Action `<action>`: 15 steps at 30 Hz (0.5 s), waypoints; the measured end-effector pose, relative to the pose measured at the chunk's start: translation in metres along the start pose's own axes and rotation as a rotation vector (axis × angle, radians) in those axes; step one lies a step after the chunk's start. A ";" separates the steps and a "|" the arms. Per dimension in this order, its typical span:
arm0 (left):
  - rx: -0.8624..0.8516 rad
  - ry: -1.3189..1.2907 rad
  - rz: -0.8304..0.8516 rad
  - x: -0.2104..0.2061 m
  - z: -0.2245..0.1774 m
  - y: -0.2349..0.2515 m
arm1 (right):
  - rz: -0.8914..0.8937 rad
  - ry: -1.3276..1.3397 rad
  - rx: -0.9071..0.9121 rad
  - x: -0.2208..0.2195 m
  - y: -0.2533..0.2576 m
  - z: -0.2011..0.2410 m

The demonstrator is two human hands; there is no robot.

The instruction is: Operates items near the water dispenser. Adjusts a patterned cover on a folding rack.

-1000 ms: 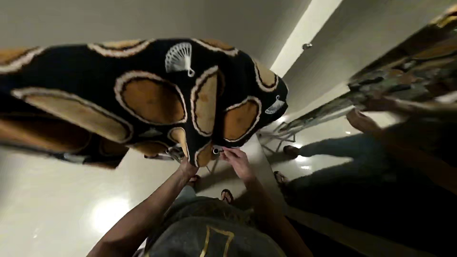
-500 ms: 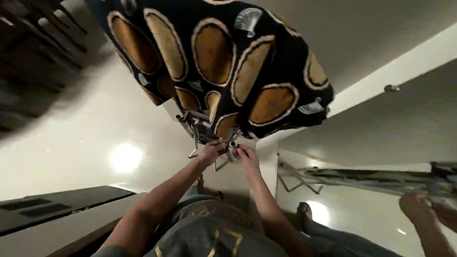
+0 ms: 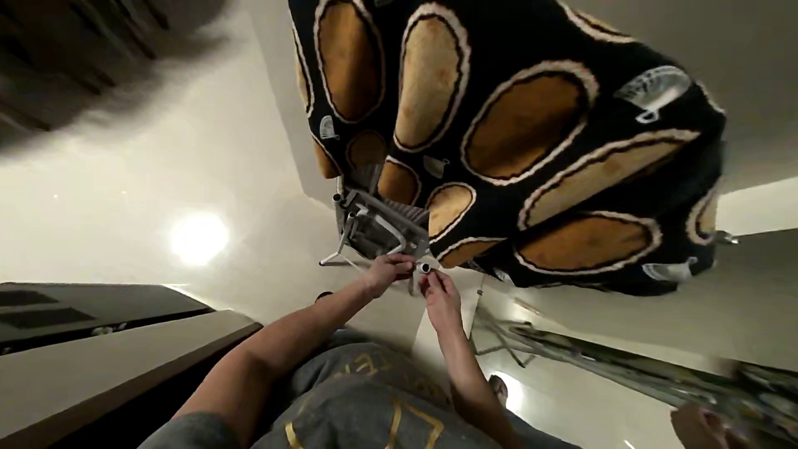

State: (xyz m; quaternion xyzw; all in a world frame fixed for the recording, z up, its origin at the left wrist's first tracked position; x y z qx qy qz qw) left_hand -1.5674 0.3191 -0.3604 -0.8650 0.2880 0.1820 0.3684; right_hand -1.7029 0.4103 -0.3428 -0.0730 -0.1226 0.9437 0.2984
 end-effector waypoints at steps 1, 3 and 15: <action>0.003 0.021 -0.007 0.001 -0.003 0.001 | -0.008 0.039 -0.015 -0.001 -0.002 -0.004; 0.017 0.044 -0.027 0.002 -0.009 0.005 | -0.025 0.113 -0.053 -0.002 -0.004 -0.010; 0.145 -0.046 0.013 0.000 -0.011 0.016 | -0.137 0.013 0.025 -0.011 -0.012 0.001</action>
Point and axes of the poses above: each hand's wrist, its own y-axis towards the middle knuckle, its own x-axis out of the back of the hand, z = x × y, the point moved 8 cm from there along y, towards the middle knuckle, and after that the axes turned 6 degrees about x, right-handed, at the moved point
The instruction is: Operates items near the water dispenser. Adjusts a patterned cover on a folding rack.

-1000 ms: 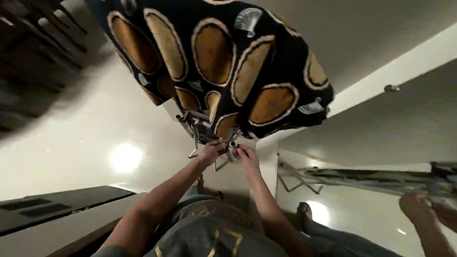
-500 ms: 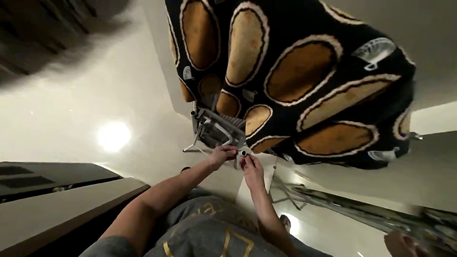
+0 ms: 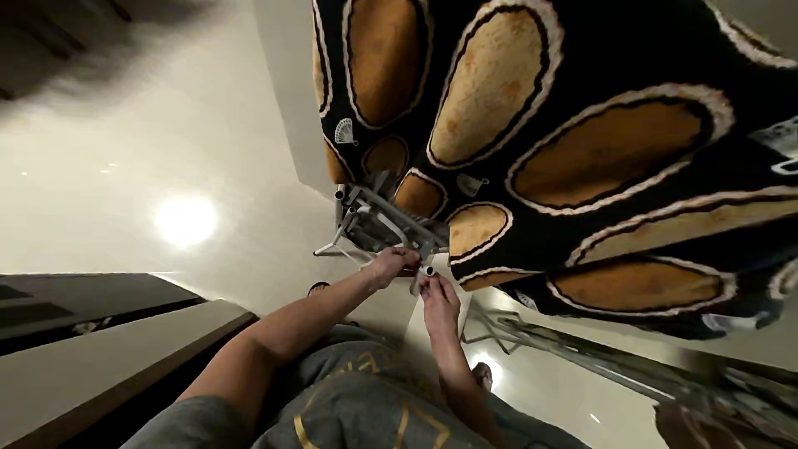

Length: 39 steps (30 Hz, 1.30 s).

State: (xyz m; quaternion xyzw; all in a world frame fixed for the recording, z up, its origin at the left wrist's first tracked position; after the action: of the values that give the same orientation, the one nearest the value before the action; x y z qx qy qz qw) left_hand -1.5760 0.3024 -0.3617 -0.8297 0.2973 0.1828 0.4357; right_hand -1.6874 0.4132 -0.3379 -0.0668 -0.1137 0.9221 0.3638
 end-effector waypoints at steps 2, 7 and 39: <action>0.012 -0.016 0.005 0.000 0.001 0.001 | -0.003 -0.048 0.023 0.000 -0.001 0.003; 0.085 0.082 0.031 -0.003 -0.009 0.003 | -0.027 -0.233 0.123 0.003 -0.003 0.010; -0.030 0.500 -0.023 -0.011 -0.049 -0.023 | -0.134 -0.579 0.104 -0.023 -0.010 0.029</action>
State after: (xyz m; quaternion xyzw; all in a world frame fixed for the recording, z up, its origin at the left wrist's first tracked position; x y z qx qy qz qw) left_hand -1.5669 0.2754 -0.3137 -0.8587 0.3837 -0.0287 0.3385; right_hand -1.6706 0.3998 -0.3064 0.2251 -0.1696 0.8813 0.3794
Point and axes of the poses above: each hand's wrist, its own y-axis towards the middle knuckle, its own x-axis out of the back of the hand, z = x × y, the point moved 8 cm from there along y, towards the middle knuckle, and after that the axes turned 6 degrees about x, right-handed, at the moved point
